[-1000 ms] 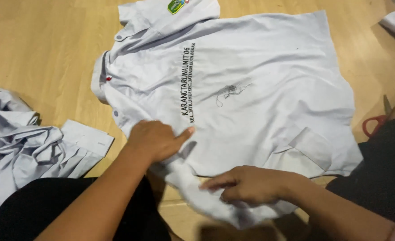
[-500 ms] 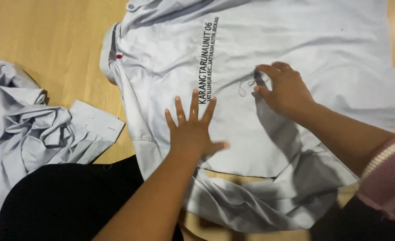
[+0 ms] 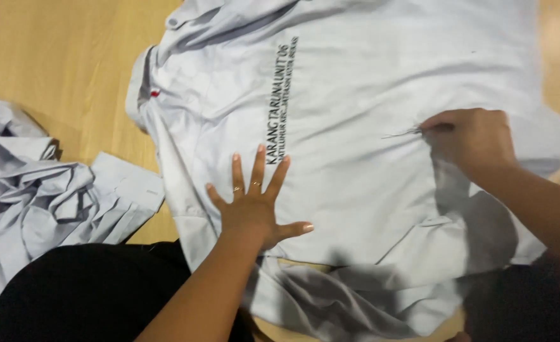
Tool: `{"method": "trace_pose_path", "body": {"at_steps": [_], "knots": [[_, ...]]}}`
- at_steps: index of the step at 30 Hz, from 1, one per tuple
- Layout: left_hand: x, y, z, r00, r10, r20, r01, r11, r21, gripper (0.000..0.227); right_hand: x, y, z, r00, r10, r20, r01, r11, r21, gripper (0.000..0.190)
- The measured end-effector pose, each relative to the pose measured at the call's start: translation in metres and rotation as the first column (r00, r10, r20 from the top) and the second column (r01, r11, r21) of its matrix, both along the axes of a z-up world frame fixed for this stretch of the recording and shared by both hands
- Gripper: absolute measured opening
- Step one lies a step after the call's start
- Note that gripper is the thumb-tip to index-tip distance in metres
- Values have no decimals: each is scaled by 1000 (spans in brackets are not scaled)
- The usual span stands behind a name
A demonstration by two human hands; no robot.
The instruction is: A person is smoothing out and folding a white long-sleeved shirt on a wooden floor.
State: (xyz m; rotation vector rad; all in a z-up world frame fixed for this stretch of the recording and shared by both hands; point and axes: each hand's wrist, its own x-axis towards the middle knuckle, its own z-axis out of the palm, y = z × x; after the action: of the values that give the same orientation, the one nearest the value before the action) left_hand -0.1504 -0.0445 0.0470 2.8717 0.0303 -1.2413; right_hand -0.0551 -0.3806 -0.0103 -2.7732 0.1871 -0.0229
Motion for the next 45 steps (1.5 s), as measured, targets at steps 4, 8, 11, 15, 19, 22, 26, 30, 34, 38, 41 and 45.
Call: {"method": "trace_pose_path", "body": {"at_steps": [4,8,11,15,19,22,26,30,34,38,41,45], "knots": [[-2,-17,18,997,50,-52,-49,999,15,121,3,-69,12,995,-95,-14,93,992,-89,20],[-5,-23,28,993,96,-63,-97,995,-9,121,20,-122,18,994,-106,37,111,977,-182,26],[-7,-24,31,994,69,-83,-69,998,-8,124,15,-72,55,993,-112,-37,108,989,-99,23],[-5,-23,29,993,63,-98,-66,998,-21,126,49,-40,36,997,70,-14,-69,997,37,32],[-3,-22,28,992,91,-88,-94,995,-34,126,67,-7,23,979,82,-186,-76,996,41,42],[0,-23,29,990,87,-111,-90,996,-25,126,73,-9,-4,914,368,-174,-394,906,-156,31],[6,-25,31,984,74,-161,-70,997,28,126,50,1,23,986,83,-145,-72,994,78,26],[6,-26,29,985,80,-152,-77,997,29,128,30,8,69,979,-124,-159,151,975,165,26],[4,-26,27,986,75,-146,-70,997,42,127,52,-77,29,1000,-9,-18,9,1000,14,10],[2,-27,23,993,66,-103,-63,997,34,130,41,-123,17,986,-78,-144,90,993,79,13],[3,-29,20,993,62,-103,-56,997,55,131,14,-120,48,973,-40,-229,99,962,253,19],[-3,-26,8,996,83,-9,-83,996,45,129,-20,-116,103,934,-109,-340,136,989,57,20]]}}
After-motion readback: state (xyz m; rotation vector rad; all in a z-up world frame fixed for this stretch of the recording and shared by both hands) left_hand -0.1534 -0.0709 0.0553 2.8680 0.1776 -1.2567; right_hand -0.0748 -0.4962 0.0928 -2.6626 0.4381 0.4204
